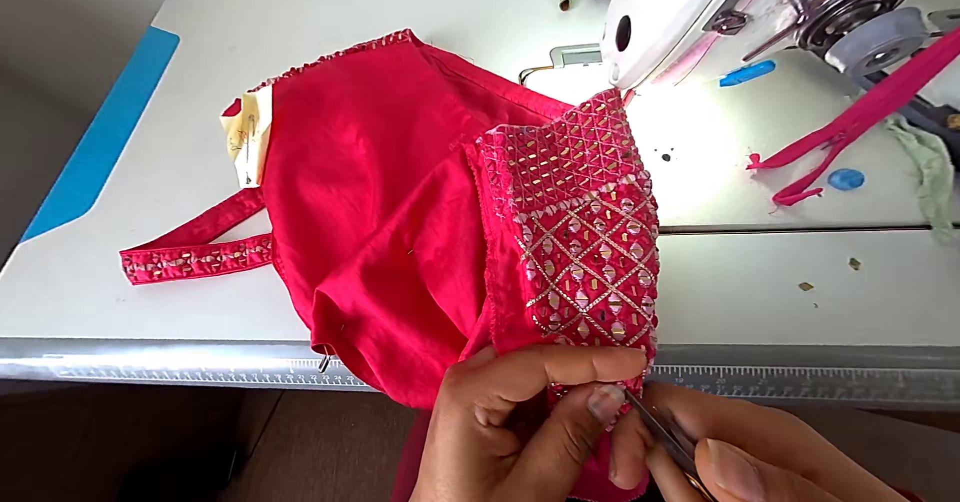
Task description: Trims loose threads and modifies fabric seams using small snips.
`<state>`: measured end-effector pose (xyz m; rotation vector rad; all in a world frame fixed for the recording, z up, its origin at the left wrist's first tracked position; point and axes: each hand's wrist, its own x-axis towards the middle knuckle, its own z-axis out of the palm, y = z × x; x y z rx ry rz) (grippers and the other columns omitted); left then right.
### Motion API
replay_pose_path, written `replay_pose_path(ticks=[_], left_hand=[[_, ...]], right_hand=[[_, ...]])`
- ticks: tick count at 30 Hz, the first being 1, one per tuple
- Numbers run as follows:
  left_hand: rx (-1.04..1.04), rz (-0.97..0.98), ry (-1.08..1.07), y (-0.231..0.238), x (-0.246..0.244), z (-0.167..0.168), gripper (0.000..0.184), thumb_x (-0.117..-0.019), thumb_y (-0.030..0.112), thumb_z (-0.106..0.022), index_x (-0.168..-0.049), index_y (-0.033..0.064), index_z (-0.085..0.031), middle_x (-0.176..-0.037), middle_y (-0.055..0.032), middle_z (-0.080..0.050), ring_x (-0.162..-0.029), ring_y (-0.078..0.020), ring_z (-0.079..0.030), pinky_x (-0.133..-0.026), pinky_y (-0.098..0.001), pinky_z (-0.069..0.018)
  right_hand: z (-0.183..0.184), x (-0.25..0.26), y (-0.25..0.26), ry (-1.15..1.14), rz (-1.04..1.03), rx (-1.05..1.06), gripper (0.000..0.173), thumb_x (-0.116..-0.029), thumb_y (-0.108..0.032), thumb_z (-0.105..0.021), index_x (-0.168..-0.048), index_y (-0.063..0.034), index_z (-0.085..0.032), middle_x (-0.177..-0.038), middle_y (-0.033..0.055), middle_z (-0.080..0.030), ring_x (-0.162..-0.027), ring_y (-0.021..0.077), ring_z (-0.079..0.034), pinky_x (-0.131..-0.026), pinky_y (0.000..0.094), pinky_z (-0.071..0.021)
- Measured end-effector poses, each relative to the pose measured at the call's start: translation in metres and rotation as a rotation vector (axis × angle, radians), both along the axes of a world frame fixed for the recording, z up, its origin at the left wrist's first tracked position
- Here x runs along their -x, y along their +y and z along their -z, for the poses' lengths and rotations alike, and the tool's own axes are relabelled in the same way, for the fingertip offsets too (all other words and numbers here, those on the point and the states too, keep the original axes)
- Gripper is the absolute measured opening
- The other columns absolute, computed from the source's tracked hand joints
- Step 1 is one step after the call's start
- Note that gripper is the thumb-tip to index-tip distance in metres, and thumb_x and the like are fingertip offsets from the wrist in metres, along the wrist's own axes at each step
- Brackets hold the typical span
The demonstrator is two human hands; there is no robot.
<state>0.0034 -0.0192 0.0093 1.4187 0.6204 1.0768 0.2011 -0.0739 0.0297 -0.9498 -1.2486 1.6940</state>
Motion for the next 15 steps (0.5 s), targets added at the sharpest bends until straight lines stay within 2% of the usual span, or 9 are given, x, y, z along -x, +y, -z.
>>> replay_pose_path(ticks=[6,10,15], left_hand=[[-0.031,0.024,0.025,0.0024,0.0001,-0.0008,0.02,-0.0971,0.0,-0.066,-0.115,-0.0044,-0.072,-0.105,-0.0043,-0.076,-0.093,-0.0006,-0.069,-0.083,-0.0179,-0.0583],[-0.059,0.038,0.041,0.0031,-0.0004,-0.0003,0.021,-0.0956,0.0,-0.068,-0.116,-0.0059,-0.072,-0.11,-0.0075,-0.076,-0.098,-0.0028,-0.07,-0.087,-0.0198,-0.0579],[0.024,-0.017,0.063,0.0039,0.0015,-0.0059,0.031,-0.0949,0.001,-0.068,-0.126,-0.0042,-0.067,-0.117,-0.004,-0.074,-0.102,-0.0045,-0.07,-0.091,-0.023,-0.0595]], right_hand=[[0.0008,0.0001,0.0028,0.029,0.019,0.003,0.034,-0.1115,-0.032,-0.04,-0.102,-0.0094,-0.064,-0.067,-0.014,-0.049,-0.053,-0.01,-0.04,-0.046,0.0092,-0.0307],[0.0007,-0.0009,0.0047,0.004,0.045,-0.007,0.036,-0.1106,-0.036,-0.042,-0.094,-0.0127,-0.063,-0.064,-0.0152,-0.05,-0.053,-0.0111,-0.042,-0.046,0.0085,-0.0329],[0.0007,-0.0041,0.0067,-0.026,-0.04,-0.074,0.044,-0.1119,-0.038,-0.037,-0.103,-0.0047,-0.063,-0.067,-0.0107,-0.05,-0.055,-0.0095,-0.041,-0.048,0.0093,-0.0315]])
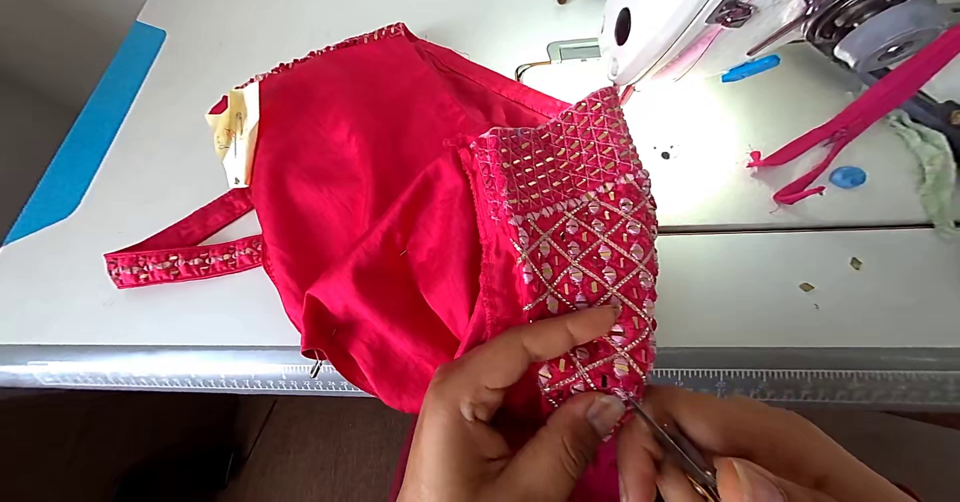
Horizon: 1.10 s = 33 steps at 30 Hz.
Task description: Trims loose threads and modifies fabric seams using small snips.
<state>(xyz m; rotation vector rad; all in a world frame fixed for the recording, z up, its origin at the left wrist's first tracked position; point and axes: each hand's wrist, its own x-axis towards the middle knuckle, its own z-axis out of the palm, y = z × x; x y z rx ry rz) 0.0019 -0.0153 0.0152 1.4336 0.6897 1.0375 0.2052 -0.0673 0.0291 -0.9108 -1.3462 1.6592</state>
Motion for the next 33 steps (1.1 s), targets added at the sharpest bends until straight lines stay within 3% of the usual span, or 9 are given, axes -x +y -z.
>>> replay_pose_path(ticks=[5,18,23,28,33], left_hand=[[0.029,-0.002,-0.038,-0.0016,-0.0015,0.0,0.029,-0.0954,-0.001,-0.066,-0.124,-0.0049,-0.067,-0.112,-0.0043,-0.074,-0.098,-0.0034,-0.07,-0.087,-0.0215,-0.0597],[0.022,-0.015,-0.05,-0.0042,-0.0031,0.0007,0.027,-0.0937,-0.004,-0.066,-0.121,-0.0032,-0.068,-0.11,-0.0044,-0.074,-0.094,-0.0042,-0.07,-0.084,-0.0222,-0.0606],[0.005,-0.013,-0.037,-0.0033,-0.0036,-0.0002,0.026,-0.0928,-0.003,-0.068,-0.119,-0.0043,-0.068,-0.105,-0.0051,-0.075,-0.089,-0.004,-0.07,-0.08,-0.0211,-0.0608],[-0.075,-0.008,0.037,0.0,-0.002,-0.0001,0.028,-0.0914,-0.002,-0.071,-0.12,-0.0043,-0.069,-0.11,-0.0053,-0.075,-0.098,-0.0042,-0.07,-0.087,-0.0214,-0.0603],[-0.091,0.007,0.048,0.0028,-0.0019,0.0003,0.025,-0.092,-0.001,-0.07,-0.117,-0.0059,-0.069,-0.109,-0.0064,-0.075,-0.097,-0.0043,-0.07,-0.087,-0.0214,-0.06]], right_hand=[[0.0035,0.0004,-0.0045,0.055,-0.002,0.05,0.042,-0.1125,-0.038,-0.034,-0.11,-0.0062,-0.062,-0.068,-0.0109,-0.049,-0.053,-0.0075,-0.041,-0.046,0.011,-0.0319],[0.0012,-0.0021,-0.0041,-0.008,-0.008,0.07,0.036,-0.1119,-0.032,-0.035,-0.108,-0.0084,-0.062,-0.066,-0.0119,-0.047,-0.051,-0.0076,-0.039,-0.045,0.0111,-0.0311],[-0.0009,-0.0024,-0.0022,-0.018,-0.01,0.063,0.033,-0.1116,-0.03,-0.036,-0.104,-0.0096,-0.061,-0.068,-0.0125,-0.047,-0.053,-0.0089,-0.039,-0.045,0.0098,-0.0305],[-0.0023,-0.0039,0.0011,-0.026,-0.02,0.059,0.034,-0.1119,-0.03,-0.038,-0.101,-0.0091,-0.063,-0.065,-0.0128,-0.047,-0.051,-0.0089,-0.04,-0.045,0.0099,-0.0316],[0.0012,0.0005,0.0011,-0.082,0.04,-0.002,0.033,-0.1125,-0.024,-0.039,-0.094,-0.0087,-0.061,-0.064,-0.0116,-0.045,-0.052,-0.009,-0.041,-0.046,0.0094,-0.0323]])
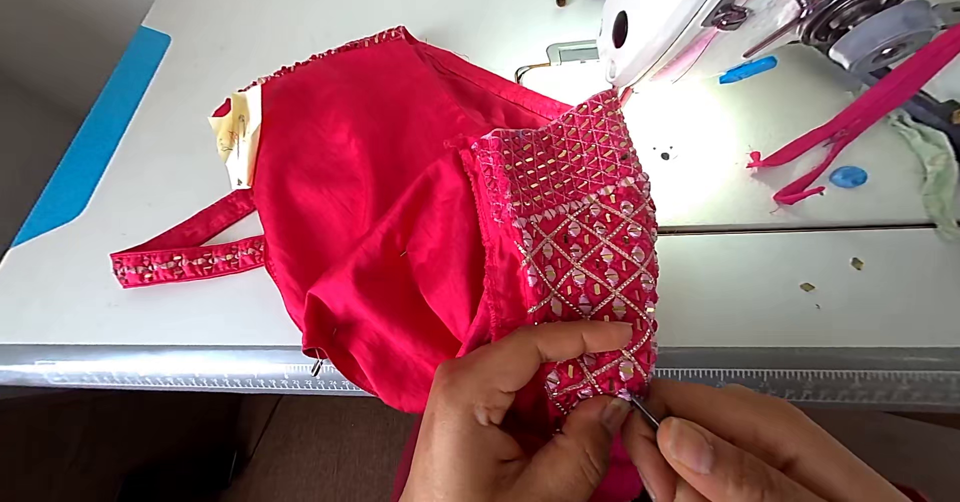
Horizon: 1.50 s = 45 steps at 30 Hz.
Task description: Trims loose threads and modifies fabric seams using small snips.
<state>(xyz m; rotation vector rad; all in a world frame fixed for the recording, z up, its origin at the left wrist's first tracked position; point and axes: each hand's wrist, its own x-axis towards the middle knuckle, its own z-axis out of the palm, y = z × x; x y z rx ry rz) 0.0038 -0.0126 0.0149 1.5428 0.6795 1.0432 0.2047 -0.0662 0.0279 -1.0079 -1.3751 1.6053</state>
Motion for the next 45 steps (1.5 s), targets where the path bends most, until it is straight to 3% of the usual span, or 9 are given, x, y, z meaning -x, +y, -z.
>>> replay_pose_path(ticks=[3,7,11,16,20,25,37,41,45], left_hand=[[0.049,0.001,-0.047,-0.003,-0.001,0.001,0.022,-0.0934,-0.001,-0.069,-0.116,-0.0039,-0.069,-0.109,-0.0047,-0.075,-0.098,-0.0037,-0.07,-0.087,-0.0214,-0.0594],[0.09,0.01,-0.125,-0.005,-0.003,0.002,0.02,-0.0915,-0.003,-0.07,-0.111,-0.001,-0.071,-0.107,-0.0017,-0.075,-0.097,-0.0024,-0.069,-0.085,-0.0206,-0.0591],[0.075,-0.133,-0.137,-0.008,-0.014,0.002,0.014,-0.0836,-0.001,-0.079,-0.097,0.0019,-0.074,-0.092,0.0002,-0.076,-0.084,-0.0012,-0.071,-0.074,-0.0186,-0.0599],[0.069,-0.206,-0.181,-0.009,-0.023,0.004,0.007,-0.0878,0.001,-0.075,-0.095,0.0023,-0.076,-0.089,0.0001,-0.076,-0.082,-0.0015,-0.071,-0.074,-0.0189,-0.06],[0.101,-0.228,-0.173,-0.009,-0.024,0.003,0.009,-0.0892,0.002,-0.074,-0.098,0.002,-0.076,-0.09,-0.0011,-0.076,-0.081,-0.0028,-0.071,-0.073,-0.0196,-0.0605],[0.113,-0.263,-0.199,-0.009,-0.027,0.006,0.018,-0.0917,0.001,-0.07,-0.11,0.0031,-0.074,-0.092,-0.0025,-0.075,-0.078,-0.0038,-0.07,-0.071,-0.0194,-0.0603],[0.031,-0.303,-0.161,-0.009,-0.029,0.009,0.018,-0.0886,0.0,-0.073,-0.106,0.005,-0.071,-0.093,0.0009,-0.074,-0.082,-0.0016,-0.07,-0.074,-0.0182,-0.06],[0.05,-0.302,-0.156,-0.008,-0.029,0.009,0.019,-0.0884,-0.001,-0.073,-0.106,0.0046,-0.07,-0.092,-0.0008,-0.073,-0.081,-0.0037,-0.07,-0.073,-0.0197,-0.0609],[0.121,-0.27,-0.19,-0.007,-0.027,0.007,0.018,-0.0915,0.001,-0.071,-0.109,0.0045,-0.069,-0.091,-0.0013,-0.073,-0.078,-0.0036,-0.07,-0.071,-0.0194,-0.0606]], right_hand=[[0.002,0.001,-0.002,-0.026,0.016,-0.032,0.035,-0.113,-0.025,-0.037,-0.092,-0.0078,-0.059,-0.065,-0.0097,-0.045,-0.054,-0.0081,-0.042,-0.048,0.0099,-0.0331],[0.006,0.001,-0.007,0.146,0.025,-0.054,0.046,-0.1123,-0.042,-0.032,-0.105,-0.0076,-0.061,-0.069,-0.0095,-0.048,-0.056,-0.0083,-0.042,-0.048,0.0096,-0.0329],[0.003,0.004,-0.013,0.091,0.137,-0.181,0.046,-0.1096,-0.049,-0.038,-0.107,-0.0077,-0.059,-0.075,-0.0061,-0.05,-0.064,-0.0049,-0.046,-0.057,0.0119,-0.0355],[0.004,0.014,-0.018,-0.269,0.398,-0.4,0.02,-0.1028,-0.027,-0.062,-0.104,-0.0075,-0.058,-0.082,-0.0028,-0.057,-0.071,-0.0098,-0.049,-0.062,0.0049,-0.0375],[0.01,0.023,-0.016,-0.432,0.553,-0.506,0.018,-0.0982,-0.024,-0.071,-0.105,-0.0093,-0.062,-0.09,-0.0008,-0.059,-0.074,-0.0076,-0.051,-0.062,0.0047,-0.0392],[0.016,0.031,-0.01,-0.519,0.654,-0.601,0.014,-0.0989,-0.025,-0.07,-0.101,-0.0119,-0.065,-0.099,-0.0018,-0.062,-0.084,-0.0072,-0.058,-0.069,0.0037,-0.0458],[0.017,0.041,-0.004,-0.862,0.688,-0.772,0.005,-0.1011,-0.015,-0.059,-0.098,-0.0114,-0.06,-0.092,0.0041,-0.059,-0.086,0.0061,-0.057,-0.073,0.0108,-0.0433],[0.031,0.04,-0.001,-0.978,0.676,-1.021,0.009,-0.1033,-0.021,-0.055,-0.103,-0.0127,-0.058,-0.092,0.0053,-0.059,-0.077,0.016,-0.053,-0.068,0.0237,-0.0412],[0.032,0.04,0.0,-0.91,0.679,-1.048,0.005,-0.1037,-0.017,-0.054,-0.102,-0.0129,-0.056,-0.093,0.0051,-0.057,-0.078,0.0147,-0.052,-0.071,0.0223,-0.0418]])
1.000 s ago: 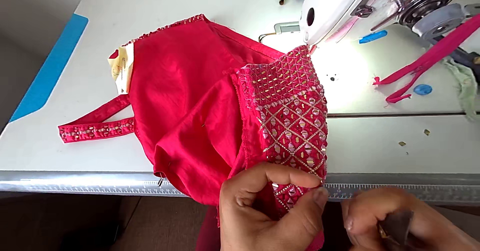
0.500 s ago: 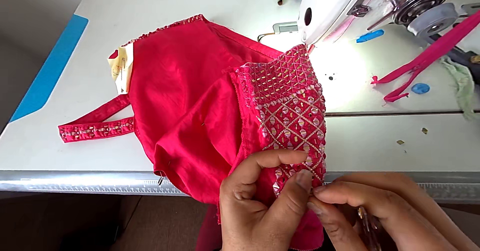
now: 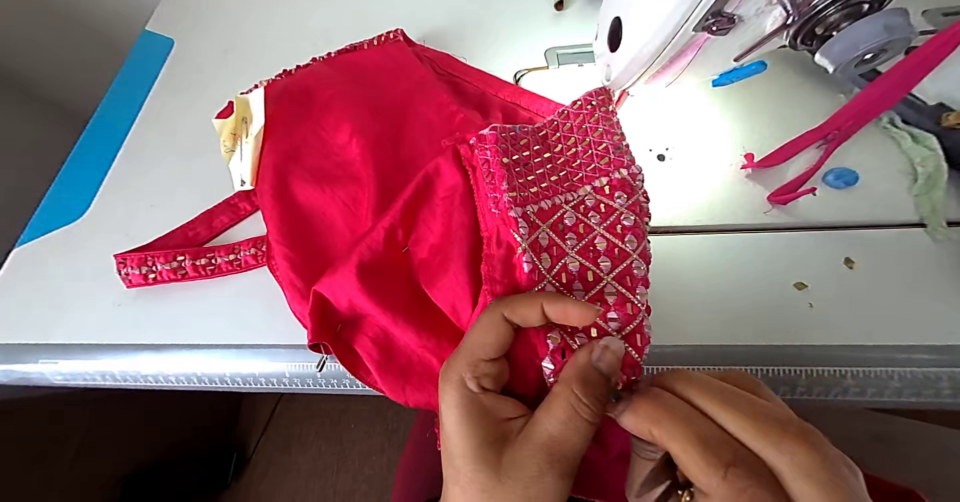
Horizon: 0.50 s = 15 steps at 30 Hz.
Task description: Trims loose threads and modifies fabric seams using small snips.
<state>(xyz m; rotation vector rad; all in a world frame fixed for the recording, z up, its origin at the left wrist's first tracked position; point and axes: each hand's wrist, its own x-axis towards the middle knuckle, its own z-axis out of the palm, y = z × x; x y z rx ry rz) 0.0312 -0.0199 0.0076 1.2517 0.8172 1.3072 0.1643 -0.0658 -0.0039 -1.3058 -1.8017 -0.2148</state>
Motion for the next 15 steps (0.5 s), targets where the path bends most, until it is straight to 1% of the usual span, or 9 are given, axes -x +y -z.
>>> replay_pose_path(ticks=[2,3,6,8,9,10,12,13,15], left_hand=[[0.042,0.047,-0.023,0.0,0.003,-0.001,0.017,-0.0943,0.003,-0.069,-0.111,0.0049,-0.068,-0.093,-0.0015,-0.072,-0.078,-0.0034,-0.069,-0.071,-0.0192,-0.0602],[0.043,0.076,-0.014,0.002,0.006,-0.001,0.017,-0.0959,0.006,-0.068,-0.113,0.0052,-0.068,-0.094,-0.0012,-0.072,-0.079,-0.0031,-0.069,-0.071,-0.0188,-0.0598],[0.01,0.129,0.046,0.003,0.015,0.0,0.017,-0.1003,0.011,-0.064,-0.116,0.0057,-0.068,-0.098,0.0001,-0.072,-0.083,-0.0018,-0.068,-0.074,-0.0179,-0.0593],[-0.003,0.142,0.058,0.003,0.018,0.0,0.02,-0.0992,0.006,-0.064,-0.118,0.0038,-0.067,-0.102,-0.0014,-0.072,-0.087,-0.0033,-0.069,-0.078,-0.0193,-0.0598],[0.0,0.145,0.053,0.002,0.018,0.001,0.021,-0.0981,0.004,-0.065,-0.119,0.0031,-0.067,-0.104,-0.002,-0.072,-0.088,-0.0042,-0.069,-0.08,-0.0203,-0.0601],[0.007,0.144,0.045,0.001,0.017,0.001,0.022,-0.0965,0.002,-0.067,-0.119,0.0025,-0.067,-0.104,-0.0023,-0.073,-0.09,-0.005,-0.07,-0.081,-0.0213,-0.0606],[0.014,0.138,0.037,-0.001,0.016,0.0,0.025,-0.0931,-0.001,-0.07,-0.118,0.0025,-0.067,-0.105,-0.0024,-0.073,-0.091,-0.0058,-0.071,-0.082,-0.0226,-0.0613],[0.013,0.137,0.034,-0.002,0.015,0.0,0.027,-0.0913,-0.002,-0.071,-0.117,0.0024,-0.067,-0.105,-0.0025,-0.074,-0.091,-0.0059,-0.071,-0.082,-0.023,-0.0615],[-0.002,0.148,0.023,-0.002,0.015,0.001,0.03,-0.0889,-0.004,-0.073,-0.117,0.003,-0.067,-0.108,-0.002,-0.073,-0.095,-0.006,-0.071,-0.084,-0.0238,-0.0614]], right_hand=[[-0.002,-0.007,-0.001,0.192,-0.05,0.085,0.005,-0.1051,-0.019,-0.055,-0.103,-0.015,-0.056,-0.097,0.0001,-0.059,-0.087,0.004,-0.059,-0.079,0.0125,-0.0479],[-0.004,-0.015,-0.002,0.298,-0.057,0.151,0.007,-0.1055,-0.023,-0.056,-0.103,-0.0163,-0.057,-0.098,-0.0036,-0.06,-0.089,-0.0016,-0.06,-0.079,0.0096,-0.0482],[-0.007,-0.059,-0.009,0.371,0.111,0.313,0.013,-0.1054,-0.027,-0.057,-0.105,-0.0143,-0.057,-0.094,-0.0077,-0.061,-0.081,-0.0079,-0.057,-0.067,0.0089,-0.0458],[-0.004,-0.09,-0.012,0.264,0.329,0.362,0.021,-0.1044,-0.021,-0.057,-0.103,-0.0009,-0.059,-0.086,0.0018,-0.058,-0.071,-0.0013,-0.052,-0.06,0.0151,-0.0414],[-0.004,-0.101,-0.014,0.191,0.451,0.393,0.026,-0.1037,-0.02,-0.055,-0.103,0.0057,-0.06,-0.084,0.0101,-0.058,-0.068,0.0076,-0.05,-0.058,0.023,-0.0399],[-0.003,-0.11,-0.015,0.137,0.547,0.429,0.031,-0.1035,-0.021,-0.054,-0.104,0.0094,-0.061,-0.085,0.0181,-0.059,-0.069,0.0172,-0.053,-0.059,0.0319,-0.0417],[-0.001,-0.118,-0.015,0.113,0.648,0.479,0.034,-0.1031,-0.022,-0.052,-0.107,0.0107,-0.062,-0.09,0.0261,-0.061,-0.072,0.028,-0.056,-0.062,0.0421,-0.0447],[-0.001,-0.12,-0.015,0.125,0.664,0.481,0.035,-0.1027,-0.023,-0.053,-0.109,0.0102,-0.062,-0.092,0.0271,-0.061,-0.073,0.0289,-0.056,-0.062,0.043,-0.0449],[-0.003,-0.118,-0.015,0.181,0.632,0.464,0.035,-0.1006,-0.024,-0.057,-0.11,0.009,-0.063,-0.094,0.0224,-0.059,-0.07,0.0207,-0.053,-0.06,0.0341,-0.0427]])
